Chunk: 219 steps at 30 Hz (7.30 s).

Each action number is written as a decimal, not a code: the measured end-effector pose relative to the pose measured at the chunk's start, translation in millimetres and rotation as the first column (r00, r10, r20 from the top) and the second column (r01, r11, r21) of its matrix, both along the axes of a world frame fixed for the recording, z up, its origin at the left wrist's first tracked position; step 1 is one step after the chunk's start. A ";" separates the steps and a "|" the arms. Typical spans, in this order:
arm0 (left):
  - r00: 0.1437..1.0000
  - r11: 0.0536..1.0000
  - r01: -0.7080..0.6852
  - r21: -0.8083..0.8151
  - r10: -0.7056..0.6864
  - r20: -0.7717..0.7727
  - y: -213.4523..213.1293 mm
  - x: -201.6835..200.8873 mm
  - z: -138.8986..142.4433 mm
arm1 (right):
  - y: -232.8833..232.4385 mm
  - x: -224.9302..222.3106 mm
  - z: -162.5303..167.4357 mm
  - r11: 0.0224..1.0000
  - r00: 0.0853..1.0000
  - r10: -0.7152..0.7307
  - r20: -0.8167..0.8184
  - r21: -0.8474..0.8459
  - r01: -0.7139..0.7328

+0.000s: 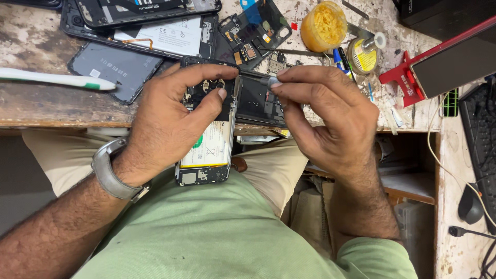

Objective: The person uses a screwdriver to remove screws from the internal frame of a disassembled smartphone. They then detach and set aside a small black metal bracket near the camera module. The person continues to unscrew additional fasteners around the camera area while holding the phone body steady.

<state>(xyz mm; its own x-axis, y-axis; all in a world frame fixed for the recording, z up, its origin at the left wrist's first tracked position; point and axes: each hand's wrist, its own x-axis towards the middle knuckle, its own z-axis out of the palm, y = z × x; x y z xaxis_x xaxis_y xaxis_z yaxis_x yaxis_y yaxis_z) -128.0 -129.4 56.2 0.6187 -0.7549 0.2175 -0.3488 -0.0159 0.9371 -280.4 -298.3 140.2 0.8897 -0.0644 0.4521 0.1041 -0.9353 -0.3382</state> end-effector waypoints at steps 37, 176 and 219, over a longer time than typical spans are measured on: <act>0.997 0.999 0.042 0.017 -0.041 -0.070 1.7 2.3 -2.5 | -0.4 35.9 66.6 0.824 0.917 -0.072 -0.392 -0.541 -0.167; 0.992 0.989 0.061 -0.133 -0.074 -0.099 1.1 -1.7 -4.5 | 30.5 -16.3 -68.3 0.948 0.933 -0.166 0.319 0.311 0.063; 0.999 0.994 0.040 -0.107 -0.040 0.003 3.7 -4.3 0.8 | 0.4 -1.1 -0.9 0.950 0.988 -0.112 -0.110 -0.304 0.074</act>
